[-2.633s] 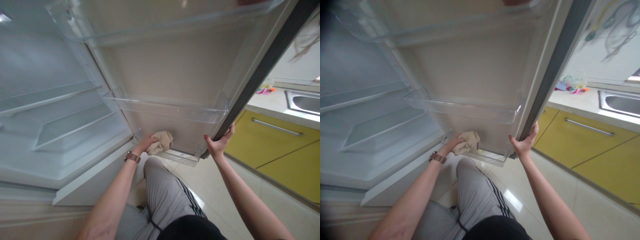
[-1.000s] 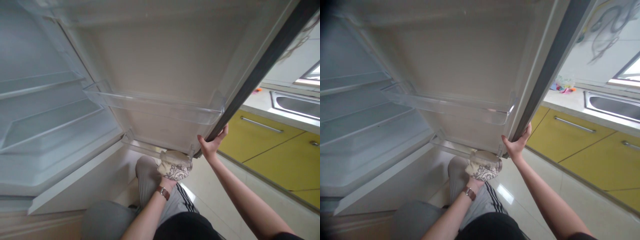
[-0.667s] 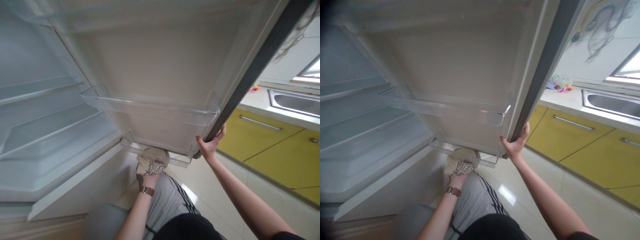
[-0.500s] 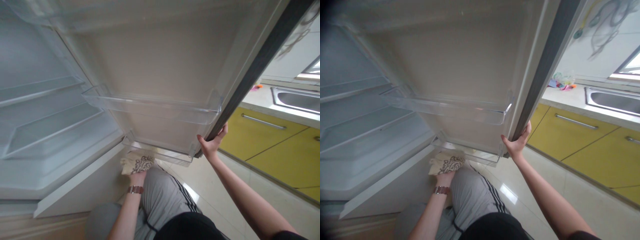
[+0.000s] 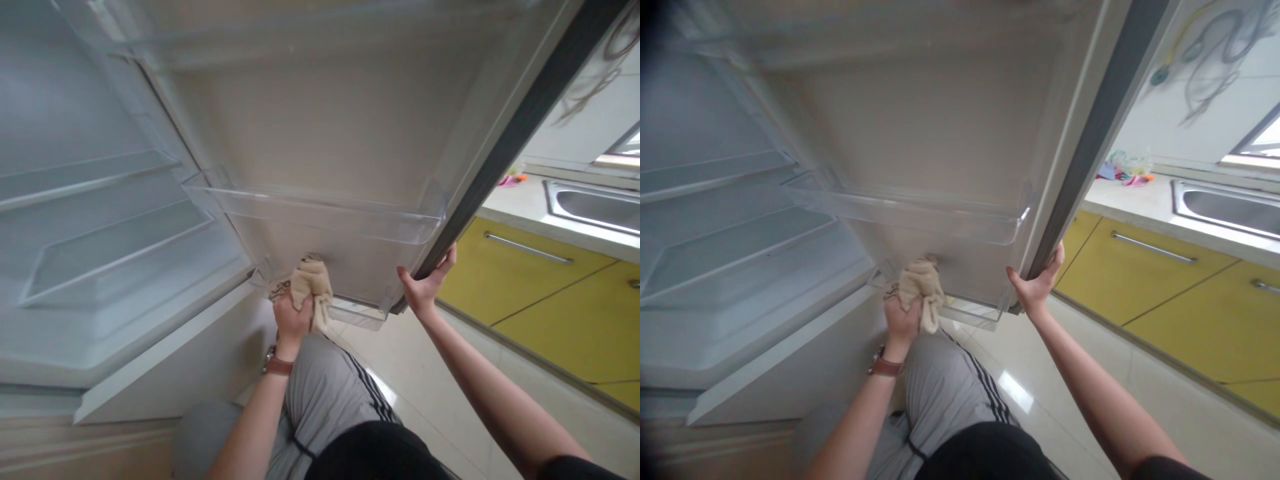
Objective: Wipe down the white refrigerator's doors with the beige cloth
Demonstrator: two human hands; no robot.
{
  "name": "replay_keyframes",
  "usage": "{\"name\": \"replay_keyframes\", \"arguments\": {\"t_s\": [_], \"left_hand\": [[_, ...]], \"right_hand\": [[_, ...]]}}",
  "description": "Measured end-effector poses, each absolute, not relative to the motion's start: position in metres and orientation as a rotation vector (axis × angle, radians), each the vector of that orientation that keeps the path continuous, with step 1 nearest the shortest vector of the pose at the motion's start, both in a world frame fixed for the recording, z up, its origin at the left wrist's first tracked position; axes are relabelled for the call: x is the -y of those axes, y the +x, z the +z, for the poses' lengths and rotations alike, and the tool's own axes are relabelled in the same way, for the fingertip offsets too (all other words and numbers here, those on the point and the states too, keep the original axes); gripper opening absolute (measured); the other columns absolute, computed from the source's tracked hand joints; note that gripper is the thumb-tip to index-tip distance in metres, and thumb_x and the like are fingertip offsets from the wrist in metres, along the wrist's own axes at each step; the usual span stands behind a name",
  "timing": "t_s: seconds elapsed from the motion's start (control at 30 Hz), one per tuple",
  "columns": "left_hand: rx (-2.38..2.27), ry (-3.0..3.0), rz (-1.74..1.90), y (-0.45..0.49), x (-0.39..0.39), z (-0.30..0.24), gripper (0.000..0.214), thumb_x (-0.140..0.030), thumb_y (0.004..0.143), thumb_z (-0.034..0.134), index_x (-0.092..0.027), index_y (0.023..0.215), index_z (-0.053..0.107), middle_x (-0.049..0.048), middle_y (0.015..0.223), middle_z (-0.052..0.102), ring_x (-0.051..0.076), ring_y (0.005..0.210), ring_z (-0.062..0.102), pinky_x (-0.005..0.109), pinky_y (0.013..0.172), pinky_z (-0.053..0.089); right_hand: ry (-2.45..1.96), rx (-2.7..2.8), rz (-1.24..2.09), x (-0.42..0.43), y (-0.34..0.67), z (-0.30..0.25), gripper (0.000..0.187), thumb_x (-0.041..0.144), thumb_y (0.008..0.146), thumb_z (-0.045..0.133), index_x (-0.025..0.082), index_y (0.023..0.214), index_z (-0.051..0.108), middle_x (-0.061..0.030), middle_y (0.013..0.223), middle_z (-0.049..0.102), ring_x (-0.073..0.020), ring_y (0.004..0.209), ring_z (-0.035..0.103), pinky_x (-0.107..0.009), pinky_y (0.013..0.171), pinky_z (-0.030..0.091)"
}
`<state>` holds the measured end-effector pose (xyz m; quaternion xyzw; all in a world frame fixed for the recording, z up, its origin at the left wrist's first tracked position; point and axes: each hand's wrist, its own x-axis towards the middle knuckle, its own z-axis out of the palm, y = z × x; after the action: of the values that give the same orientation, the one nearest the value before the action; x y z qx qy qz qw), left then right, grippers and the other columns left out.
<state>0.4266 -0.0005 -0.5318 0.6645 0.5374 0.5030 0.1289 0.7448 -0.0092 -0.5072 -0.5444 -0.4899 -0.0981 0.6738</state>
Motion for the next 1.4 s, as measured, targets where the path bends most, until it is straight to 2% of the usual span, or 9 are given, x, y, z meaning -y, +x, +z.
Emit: {"name": "replay_keyframes", "arguments": {"t_s": [0.2, 0.33, 0.43, 0.57, 0.7, 0.87, 1.13, 1.27, 1.4], "left_hand": [[-1.374, 2.480, 1.006, 0.490, 0.025, -0.502, 0.015, -0.030, 0.081, 0.058, -0.020, 0.079, 0.069, 0.0098, 0.080, 0.074, 0.026, 0.081, 0.071, 0.032, 0.072, 0.049], [-1.285, 2.473, 0.954, 0.511, 0.036, -0.501, 0.018, -0.032, 0.087, 0.057, -0.019, 0.084, 0.069, 0.0105, 0.079, 0.072, 0.026, 0.079, 0.070, 0.033, 0.071, 0.048], [-1.198, 2.482, 1.034, 0.520, 0.042, -0.506, 0.022, -0.034, 0.092, 0.056, -0.018, 0.092, 0.069, 0.0129, 0.085, 0.072, 0.027, 0.086, 0.069, 0.036, 0.078, 0.050], [-0.971, 2.708, 0.867, 0.530, 0.048, -0.509, 0.025, -0.042, 0.095, 0.059, -0.019, 0.092, 0.068, 0.0118, 0.089, 0.071, 0.028, 0.090, 0.068, 0.037, 0.083, 0.049], [-1.075, 2.741, 0.723, 0.529, 0.047, -0.504, 0.031, -0.049, 0.092, 0.064, -0.019, 0.086, 0.067, 0.0105, 0.084, 0.071, 0.027, 0.085, 0.067, 0.036, 0.076, 0.047], [-1.150, 2.738, 0.601, 0.508, 0.036, -0.496, 0.027, -0.046, 0.087, 0.069, -0.019, 0.088, 0.070, 0.0096, 0.087, 0.074, 0.027, 0.087, 0.068, 0.035, 0.078, 0.046], [-1.681, 2.570, 0.416, 0.433, -0.010, -0.486, 0.029, -0.040, 0.091, 0.057, -0.019, 0.090, 0.077, 0.0121, 0.093, 0.078, 0.029, 0.090, 0.072, 0.034, 0.076, 0.044], [-1.869, 2.424, 0.448, 0.411, -0.027, -0.488, 0.038, -0.044, 0.091, 0.052, -0.016, 0.088, 0.077, 0.0167, 0.089, 0.076, 0.031, 0.088, 0.072, 0.036, 0.076, 0.046], [-1.706, 2.085, 0.874, 0.402, -0.025, -0.494, 0.037, -0.048, 0.081, 0.053, -0.016, 0.076, 0.070, 0.0137, 0.080, 0.073, 0.029, 0.082, 0.070, 0.037, 0.076, 0.050]], "right_hand": [[-1.173, 1.132, -0.253, 0.007, 0.746, -0.508, 0.118, 0.060, 0.069, 0.081, 0.027, 0.161, 0.017, -0.0146, 0.160, 0.035, -0.0326, 0.147, 0.041, -0.056, 0.121, 0.033], [-1.168, 1.131, -0.230, 0.005, 0.747, -0.507, 0.119, 0.060, 0.068, 0.081, 0.025, 0.161, 0.017, -0.0155, 0.161, 0.034, -0.0329, 0.150, 0.037, -0.056, 0.124, 0.029], [-1.167, 1.146, -0.231, 0.003, 0.750, -0.509, 0.119, 0.060, 0.068, 0.082, 0.026, 0.162, 0.017, -0.0150, 0.161, 0.034, -0.0326, 0.150, 0.037, -0.057, 0.124, 0.029], [-1.160, 1.157, -0.278, -0.001, 0.756, -0.515, 0.122, 0.062, 0.065, 0.083, 0.028, 0.162, 0.017, -0.0135, 0.159, 0.036, -0.0345, 0.149, 0.039, -0.059, 0.121, 0.032], [-1.170, 1.164, -0.294, -0.002, 0.758, -0.518, 0.122, 0.062, 0.066, 0.083, 0.030, 0.163, 0.016, -0.0128, 0.160, 0.035, -0.0344, 0.149, 0.038, -0.060, 0.121, 0.033], [-1.177, 1.156, -0.264, 0.001, 0.754, -0.516, 0.123, 0.062, 0.065, 0.083, 0.028, 0.162, 0.017, -0.0142, 0.160, 0.034, -0.0352, 0.150, 0.037, -0.061, 0.122, 0.030], [-1.201, 1.128, -0.212, 0.002, 0.752, -0.513, 0.126, 0.067, 0.062, 0.083, 0.027, 0.162, 0.018, -0.0153, 0.161, 0.032, -0.0367, 0.150, 0.035, -0.061, 0.121, 0.032], [-1.206, 1.140, -0.238, 0.003, 0.752, -0.514, 0.123, 0.066, 0.065, 0.082, 0.027, 0.162, 0.018, -0.0148, 0.161, 0.032, -0.0362, 0.150, 0.036, -0.061, 0.121, 0.032], [-1.181, 1.164, -0.286, 0.004, 0.752, -0.515, 0.123, 0.062, 0.066, 0.084, 0.029, 0.163, 0.017, -0.0135, 0.160, 0.034, -0.0353, 0.148, 0.039, -0.062, 0.121, 0.032]]}}
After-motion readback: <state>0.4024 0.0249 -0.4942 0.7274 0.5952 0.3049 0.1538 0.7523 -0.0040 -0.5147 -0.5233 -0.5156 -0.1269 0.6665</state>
